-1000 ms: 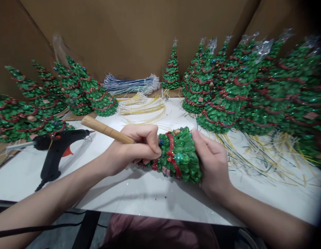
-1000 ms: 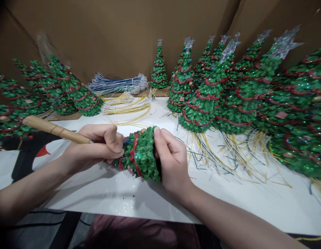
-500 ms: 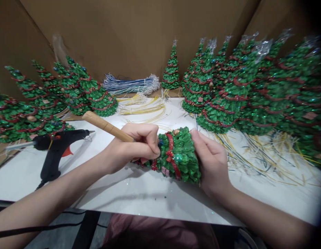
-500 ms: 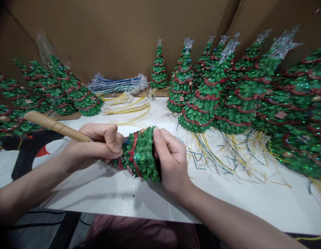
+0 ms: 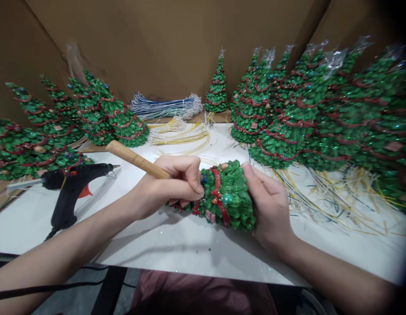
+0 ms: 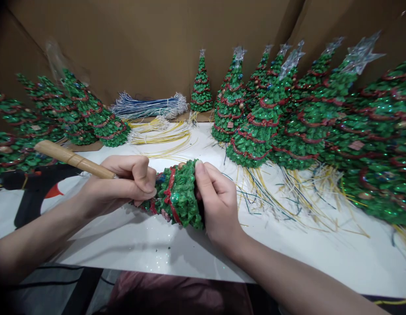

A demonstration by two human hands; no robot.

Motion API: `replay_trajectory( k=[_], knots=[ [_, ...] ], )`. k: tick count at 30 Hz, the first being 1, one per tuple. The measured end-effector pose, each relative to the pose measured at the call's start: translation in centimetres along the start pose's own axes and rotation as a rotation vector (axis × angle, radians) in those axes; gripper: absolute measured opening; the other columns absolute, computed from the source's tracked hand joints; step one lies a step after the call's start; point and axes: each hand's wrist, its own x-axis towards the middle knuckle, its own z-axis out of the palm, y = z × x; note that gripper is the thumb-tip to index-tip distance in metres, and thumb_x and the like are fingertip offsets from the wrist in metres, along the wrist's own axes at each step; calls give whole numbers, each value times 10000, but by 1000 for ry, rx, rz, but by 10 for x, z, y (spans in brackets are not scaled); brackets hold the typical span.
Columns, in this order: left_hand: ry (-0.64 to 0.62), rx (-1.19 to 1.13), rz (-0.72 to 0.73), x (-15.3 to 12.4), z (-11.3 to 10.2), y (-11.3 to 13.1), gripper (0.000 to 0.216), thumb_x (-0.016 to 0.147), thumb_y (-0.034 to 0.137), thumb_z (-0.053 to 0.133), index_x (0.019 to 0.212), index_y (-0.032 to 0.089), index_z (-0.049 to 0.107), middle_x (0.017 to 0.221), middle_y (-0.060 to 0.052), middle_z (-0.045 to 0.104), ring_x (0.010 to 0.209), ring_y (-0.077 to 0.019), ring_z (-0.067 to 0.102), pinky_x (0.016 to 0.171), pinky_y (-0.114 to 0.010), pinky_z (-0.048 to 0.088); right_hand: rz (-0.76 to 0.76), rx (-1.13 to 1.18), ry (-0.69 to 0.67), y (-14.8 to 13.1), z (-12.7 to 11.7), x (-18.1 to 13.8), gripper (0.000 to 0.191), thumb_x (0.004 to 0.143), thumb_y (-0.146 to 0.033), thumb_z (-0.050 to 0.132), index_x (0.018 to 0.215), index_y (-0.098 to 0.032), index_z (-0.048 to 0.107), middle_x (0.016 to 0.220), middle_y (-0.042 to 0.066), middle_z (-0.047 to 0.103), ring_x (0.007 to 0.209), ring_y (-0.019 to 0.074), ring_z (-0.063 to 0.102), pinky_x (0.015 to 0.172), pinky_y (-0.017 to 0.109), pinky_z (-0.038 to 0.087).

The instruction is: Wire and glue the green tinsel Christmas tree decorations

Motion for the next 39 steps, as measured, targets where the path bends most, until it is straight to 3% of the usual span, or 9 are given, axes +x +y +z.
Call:
replay_trajectory(
  k=[28, 34, 37, 39],
  knots=[
    [34, -10, 13, -1, 0, 1, 176, 676, 112, 632, 611, 148, 472, 502, 43, 486, 427, -54, 428, 386, -170, 286, 20, 9, -8, -1, 0, 1, 404, 838, -448, 535, 539, -200, 424, 559, -21, 417, 530, 113, 385, 510, 244, 351],
    [76, 163, 185, -10, -10, 13, 162, 738, 178, 685, 759, 166, 525, 619, 17, 579, 507, -76, 518, 411, -164, 359, 39, 69, -20, 1, -1, 2, 392, 851, -425, 532, 552, -188, 441, 558, -28, 402, 537, 103, 372, 509, 235, 341],
    [43, 332, 320, -17, -17, 26, 142, 751, 219, 687, 732, 157, 560, 754, -33, 618, 678, -135, 578, 577, -246, 461, 38, 110, -28, 3, -1, 3, 375, 851, -414, 540, 565, -184, 458, 563, -32, 399, 540, 99, 378, 518, 235, 344],
    [52, 513, 389, -21, -19, 32, 185, 842, 296, 570, 740, 145, 601, 891, -83, 619, 808, -179, 581, 703, -313, 471, 48, 136, -30, 4, -1, 4, 367, 844, -424, 547, 577, -186, 462, 561, -36, 397, 530, 97, 371, 510, 235, 337]
  ],
)
